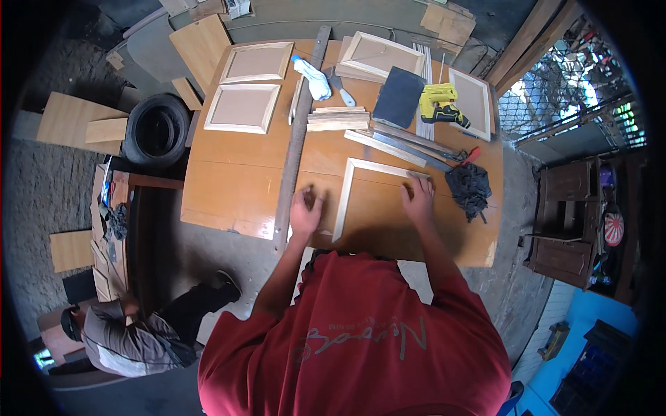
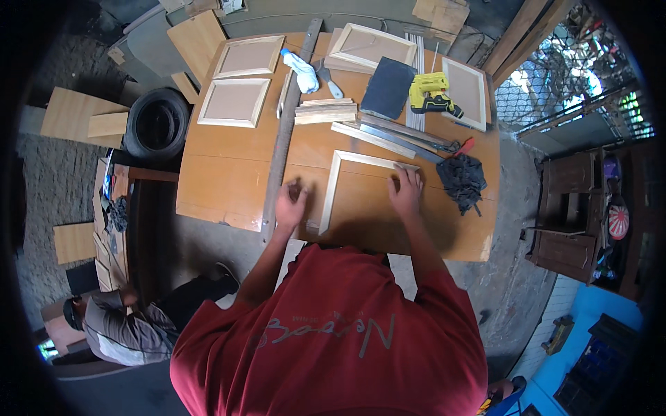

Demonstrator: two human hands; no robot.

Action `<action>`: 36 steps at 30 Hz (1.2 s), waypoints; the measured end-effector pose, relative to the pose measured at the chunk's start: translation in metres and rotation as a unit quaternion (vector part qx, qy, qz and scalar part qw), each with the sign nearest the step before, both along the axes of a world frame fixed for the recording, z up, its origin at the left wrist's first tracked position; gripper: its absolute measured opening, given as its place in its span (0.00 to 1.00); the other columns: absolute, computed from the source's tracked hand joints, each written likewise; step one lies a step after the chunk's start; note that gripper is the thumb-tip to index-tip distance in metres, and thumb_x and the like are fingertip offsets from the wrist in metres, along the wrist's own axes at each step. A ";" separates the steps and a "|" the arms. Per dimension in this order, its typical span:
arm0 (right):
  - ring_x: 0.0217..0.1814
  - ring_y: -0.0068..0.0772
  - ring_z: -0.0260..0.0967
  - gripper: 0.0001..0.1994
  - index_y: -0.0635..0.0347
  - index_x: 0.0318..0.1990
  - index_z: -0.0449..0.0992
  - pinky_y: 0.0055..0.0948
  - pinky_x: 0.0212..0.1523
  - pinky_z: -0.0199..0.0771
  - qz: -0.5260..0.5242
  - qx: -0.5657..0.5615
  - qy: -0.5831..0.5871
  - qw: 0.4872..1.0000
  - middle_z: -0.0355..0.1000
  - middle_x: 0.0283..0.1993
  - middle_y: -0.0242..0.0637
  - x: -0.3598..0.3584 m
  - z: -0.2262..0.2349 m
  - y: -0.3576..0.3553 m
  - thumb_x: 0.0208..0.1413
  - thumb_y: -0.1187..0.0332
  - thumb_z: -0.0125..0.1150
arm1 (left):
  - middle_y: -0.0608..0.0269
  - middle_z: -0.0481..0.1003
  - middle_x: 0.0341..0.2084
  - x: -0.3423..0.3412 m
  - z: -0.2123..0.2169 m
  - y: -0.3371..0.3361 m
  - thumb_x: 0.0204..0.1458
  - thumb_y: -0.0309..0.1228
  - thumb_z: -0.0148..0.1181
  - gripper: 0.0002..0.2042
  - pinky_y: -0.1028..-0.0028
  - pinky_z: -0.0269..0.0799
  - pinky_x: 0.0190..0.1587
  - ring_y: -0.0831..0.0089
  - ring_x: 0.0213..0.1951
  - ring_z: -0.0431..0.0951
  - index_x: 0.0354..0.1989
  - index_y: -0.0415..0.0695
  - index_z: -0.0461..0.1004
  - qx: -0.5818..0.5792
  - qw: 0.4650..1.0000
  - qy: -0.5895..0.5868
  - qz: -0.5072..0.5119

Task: Assembling and gluing a wooden frame.

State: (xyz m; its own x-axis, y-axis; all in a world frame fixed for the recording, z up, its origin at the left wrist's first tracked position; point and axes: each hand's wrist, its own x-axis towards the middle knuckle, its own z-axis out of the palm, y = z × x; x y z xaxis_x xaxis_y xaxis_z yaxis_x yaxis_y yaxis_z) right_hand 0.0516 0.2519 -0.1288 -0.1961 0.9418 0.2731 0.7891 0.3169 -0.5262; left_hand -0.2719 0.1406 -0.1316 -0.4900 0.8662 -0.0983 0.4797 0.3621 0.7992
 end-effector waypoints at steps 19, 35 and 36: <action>0.35 0.27 0.75 0.15 0.61 0.57 0.77 0.27 0.37 0.77 -0.254 -0.094 0.179 0.946 0.78 0.38 0.41 -0.042 0.008 -0.198 0.64 0.75 0.61 | 0.39 0.79 0.38 -0.138 -0.048 0.245 0.64 0.38 0.55 0.18 0.55 0.73 0.46 0.49 0.39 0.78 0.44 0.30 0.76 0.065 0.995 0.015 0.076; 0.36 0.20 0.77 0.12 0.67 0.51 0.76 0.23 0.34 0.77 -0.023 -0.271 0.426 0.863 0.80 0.37 0.35 -0.061 0.017 -0.108 0.64 0.69 0.64 | 0.66 0.79 0.36 0.081 0.021 -0.057 0.67 0.28 0.58 0.07 0.77 0.77 0.40 0.80 0.36 0.80 0.48 0.39 0.72 -0.060 0.869 -0.429 -0.241; 0.35 0.20 0.78 0.11 0.66 0.50 0.77 0.22 0.33 0.77 -0.020 -0.298 0.440 0.847 0.79 0.36 0.36 -0.051 0.017 -0.109 0.65 0.68 0.62 | 0.65 0.80 0.36 0.086 0.027 -0.061 0.66 0.27 0.58 0.07 0.77 0.77 0.40 0.80 0.36 0.80 0.49 0.39 0.72 -0.055 0.867 -0.433 -0.242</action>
State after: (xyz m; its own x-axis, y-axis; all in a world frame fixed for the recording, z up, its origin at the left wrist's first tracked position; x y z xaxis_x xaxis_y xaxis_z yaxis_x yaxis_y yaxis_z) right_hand 0.0003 0.1430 -0.1123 -0.1287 0.9649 -0.2290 0.0112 -0.2295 -0.9732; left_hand -0.1857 0.0794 -0.1050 0.2262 0.9120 -0.3421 -0.1659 0.3821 0.9091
